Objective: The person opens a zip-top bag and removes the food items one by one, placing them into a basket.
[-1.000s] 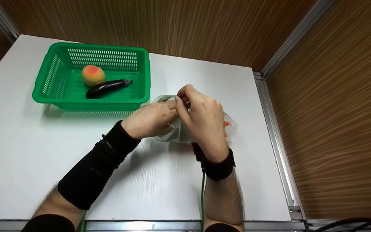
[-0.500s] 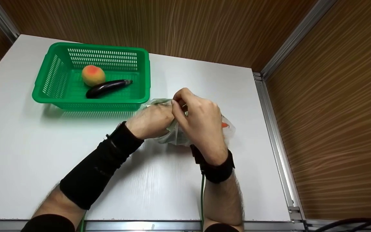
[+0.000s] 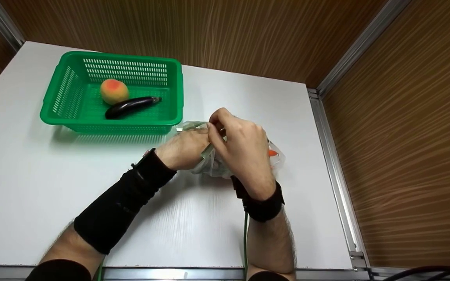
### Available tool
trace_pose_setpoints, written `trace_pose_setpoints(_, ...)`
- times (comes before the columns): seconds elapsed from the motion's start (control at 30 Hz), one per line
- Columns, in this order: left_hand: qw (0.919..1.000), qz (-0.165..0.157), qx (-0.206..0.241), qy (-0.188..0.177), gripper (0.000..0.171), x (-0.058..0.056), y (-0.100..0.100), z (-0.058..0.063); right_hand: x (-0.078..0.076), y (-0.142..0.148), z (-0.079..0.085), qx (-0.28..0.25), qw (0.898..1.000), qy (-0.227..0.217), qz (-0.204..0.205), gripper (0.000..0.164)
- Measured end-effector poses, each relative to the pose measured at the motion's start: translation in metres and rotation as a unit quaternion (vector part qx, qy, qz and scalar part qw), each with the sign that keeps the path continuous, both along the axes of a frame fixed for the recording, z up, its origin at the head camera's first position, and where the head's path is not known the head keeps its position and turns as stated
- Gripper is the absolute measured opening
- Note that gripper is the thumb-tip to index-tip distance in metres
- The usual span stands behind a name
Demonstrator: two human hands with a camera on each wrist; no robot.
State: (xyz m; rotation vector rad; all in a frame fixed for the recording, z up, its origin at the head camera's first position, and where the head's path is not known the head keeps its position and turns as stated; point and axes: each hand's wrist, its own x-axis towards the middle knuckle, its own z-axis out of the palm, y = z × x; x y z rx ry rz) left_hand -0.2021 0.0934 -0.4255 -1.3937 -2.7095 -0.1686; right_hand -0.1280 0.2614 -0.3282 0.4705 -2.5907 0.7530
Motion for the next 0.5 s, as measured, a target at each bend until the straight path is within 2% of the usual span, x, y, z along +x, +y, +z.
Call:
trace_pose_setpoints(0.1,1.0,-0.003,-0.002,-0.002,0.048,-0.0007,-0.0002,0.001,-0.0005,0.0005,-0.0007,0.003,1.0,0.0,-0.003,0.011)
trace_pose_setpoints(0.4,0.9992,-0.023,0.03,0.009,0.025,-0.0016,-0.0065,0.006,-0.0004,0.0035,0.0006,-0.008,1.0,0.002,-0.009,0.012)
trace_pose_setpoints(0.5,0.9986,-0.027,0.043,0.012,0.024,-0.0011,-0.0079,0.0071,-0.0004,0.0047,0.0017,-0.011,1.0,0.003,-0.013,0.012)
